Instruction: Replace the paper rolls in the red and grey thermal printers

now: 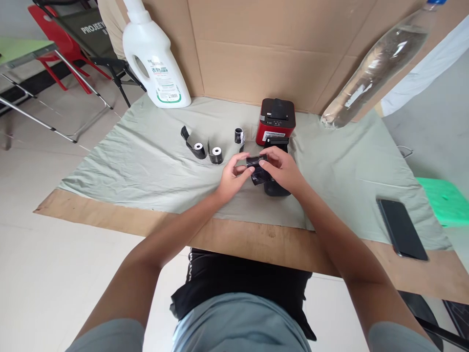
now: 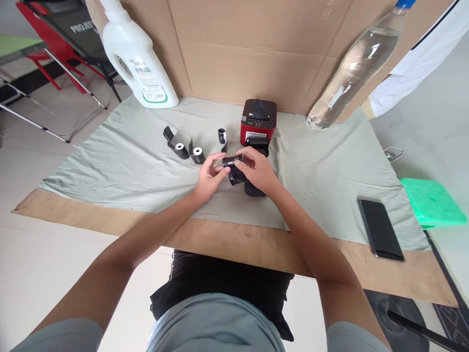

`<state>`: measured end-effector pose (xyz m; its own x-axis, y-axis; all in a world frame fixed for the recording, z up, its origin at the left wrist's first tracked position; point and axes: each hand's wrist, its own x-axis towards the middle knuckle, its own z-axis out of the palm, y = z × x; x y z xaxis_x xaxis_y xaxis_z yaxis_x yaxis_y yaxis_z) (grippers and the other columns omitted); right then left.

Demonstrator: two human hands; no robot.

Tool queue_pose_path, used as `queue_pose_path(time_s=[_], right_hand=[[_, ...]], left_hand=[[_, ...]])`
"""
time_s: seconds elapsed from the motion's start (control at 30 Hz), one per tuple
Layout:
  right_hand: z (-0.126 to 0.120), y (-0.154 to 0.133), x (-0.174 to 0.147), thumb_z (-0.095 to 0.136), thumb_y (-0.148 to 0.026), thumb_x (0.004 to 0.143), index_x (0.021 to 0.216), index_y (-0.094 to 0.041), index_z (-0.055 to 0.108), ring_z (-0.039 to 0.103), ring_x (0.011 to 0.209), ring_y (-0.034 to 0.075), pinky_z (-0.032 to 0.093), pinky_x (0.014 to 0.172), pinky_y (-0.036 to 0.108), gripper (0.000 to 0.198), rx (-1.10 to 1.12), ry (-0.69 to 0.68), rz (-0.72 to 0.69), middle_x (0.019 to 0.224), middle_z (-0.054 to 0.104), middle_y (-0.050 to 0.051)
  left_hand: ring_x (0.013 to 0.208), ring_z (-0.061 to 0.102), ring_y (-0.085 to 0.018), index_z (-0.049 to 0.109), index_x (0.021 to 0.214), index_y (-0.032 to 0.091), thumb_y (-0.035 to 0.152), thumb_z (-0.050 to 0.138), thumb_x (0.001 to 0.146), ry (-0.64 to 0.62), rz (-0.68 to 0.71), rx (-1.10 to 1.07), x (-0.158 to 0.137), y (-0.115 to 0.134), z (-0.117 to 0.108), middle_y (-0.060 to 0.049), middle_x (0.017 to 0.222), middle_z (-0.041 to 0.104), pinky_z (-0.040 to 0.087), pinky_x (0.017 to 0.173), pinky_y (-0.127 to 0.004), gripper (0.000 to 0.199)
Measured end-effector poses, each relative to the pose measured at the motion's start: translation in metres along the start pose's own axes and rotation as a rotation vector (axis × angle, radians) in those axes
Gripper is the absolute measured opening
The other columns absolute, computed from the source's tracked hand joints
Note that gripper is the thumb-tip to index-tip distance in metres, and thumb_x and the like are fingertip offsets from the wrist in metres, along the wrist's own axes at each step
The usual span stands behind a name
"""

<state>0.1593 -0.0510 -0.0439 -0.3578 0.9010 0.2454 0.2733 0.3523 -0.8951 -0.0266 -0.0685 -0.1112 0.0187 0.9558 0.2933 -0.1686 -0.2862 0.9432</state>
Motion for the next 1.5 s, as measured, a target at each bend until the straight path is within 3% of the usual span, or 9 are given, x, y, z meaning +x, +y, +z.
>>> queue_pose_path(time_s=[0.2,0.33,0.47,0.67,0.9,1.03,1.13,1.33,1.5], right_hand=[[-0.005,-0.009,0.008,0.064,-0.026,0.087,0.110,-0.021,0.066,0.057,0.074,0.017,0.047,0.070,0.033,0.024,-0.120,-0.034,-0.088,0.090,0.066,0.002],[0.001,-0.028,0.057,0.060,-0.019,0.085,0.119,-0.018,0.064,0.064,0.090,0.023,0.053,0.086,0.039,0.034,-0.312,0.082,-0.186,0.108,0.070,0.009],[0.046,-0.033,0.126,0.056,-0.011,0.086,0.128,-0.015,0.061,0.063,0.115,0.030,0.050,0.103,0.044,0.043,-0.608,-0.042,-0.188,0.126,0.067,0.016],[0.109,-0.008,0.174,0.059,-0.007,0.084,0.131,-0.015,0.064,0.067,0.108,0.034,0.054,0.090,0.042,0.048,-0.913,-0.347,0.059,0.123,0.067,0.019],[0.090,-0.028,0.150,0.064,-0.032,0.092,0.131,-0.020,0.068,0.066,0.101,0.030,0.050,0.082,0.039,0.042,-0.833,-0.170,-0.032,0.131,0.063,0.017],[0.094,-0.032,0.131,0.069,-0.034,0.091,0.101,-0.023,0.077,0.063,0.078,0.023,0.042,0.069,0.033,0.017,-0.733,-0.398,-0.026,0.093,0.073,0.008],[0.098,-0.025,0.118,0.073,-0.022,0.085,0.099,-0.025,0.076,0.063,0.078,0.022,0.038,0.066,0.032,0.014,-0.755,-0.472,-0.117,0.096,0.073,0.007],[0.052,-0.025,0.070,0.053,-0.017,0.094,0.107,-0.024,0.069,0.063,0.092,0.025,0.049,0.080,0.039,0.022,-0.584,-0.231,-0.379,0.118,0.065,0.011],[-0.001,-0.017,0.007,0.061,-0.022,0.091,0.094,-0.028,0.065,0.064,0.098,0.026,0.054,0.083,0.044,0.007,-0.432,0.020,-0.535,0.120,0.065,0.012]], left_hand=[[0.101,0.074,-0.018,0.056,0.127,0.025,0.059,0.075,0.088,0.011,-0.021,-0.006,-0.001,-0.005,0.003,-0.008,0.133,0.062,0.062,0.090,-0.034,0.055],[0.107,0.074,-0.021,0.048,0.133,0.027,0.049,0.082,0.083,-0.061,-0.109,-0.042,-0.005,-0.003,0.006,-0.009,0.133,0.060,0.059,0.082,-0.029,0.064],[0.075,0.069,-0.014,0.061,0.117,0.020,0.037,0.077,0.087,-0.274,-0.233,0.101,-0.006,0.000,0.006,-0.003,0.090,0.070,0.051,0.065,-0.024,0.038],[0.068,0.064,-0.009,0.068,0.111,0.017,0.028,0.074,0.087,-0.420,-0.079,0.209,-0.005,-0.002,0.005,-0.007,0.113,0.071,0.052,0.067,-0.026,0.027],[0.075,0.065,-0.010,0.070,0.107,0.018,0.024,0.070,0.089,-0.369,-0.019,0.192,-0.002,-0.007,0.005,-0.009,0.125,0.068,0.056,0.074,-0.027,0.018],[0.070,0.062,-0.011,0.072,0.105,0.017,0.022,0.068,0.088,-0.358,0.004,0.256,-0.002,-0.005,0.006,-0.007,0.109,0.073,0.053,0.070,-0.028,0.018],[0.069,0.061,-0.013,0.073,0.104,0.016,0.021,0.067,0.088,-0.376,0.023,0.311,-0.003,-0.003,0.006,-0.005,0.094,0.074,0.048,0.065,-0.027,0.019],[0.067,0.060,-0.013,0.074,0.091,0.016,0.027,0.066,0.089,-0.341,0.025,0.312,-0.003,-0.003,0.002,-0.003,0.081,0.074,0.050,0.069,-0.028,0.013],[0.061,0.059,-0.012,0.067,0.088,0.016,0.055,0.035,0.105,-0.131,-0.145,0.040,0.002,0.000,-0.003,-0.006,0.083,0.073,0.050,0.063,-0.028,0.053]])
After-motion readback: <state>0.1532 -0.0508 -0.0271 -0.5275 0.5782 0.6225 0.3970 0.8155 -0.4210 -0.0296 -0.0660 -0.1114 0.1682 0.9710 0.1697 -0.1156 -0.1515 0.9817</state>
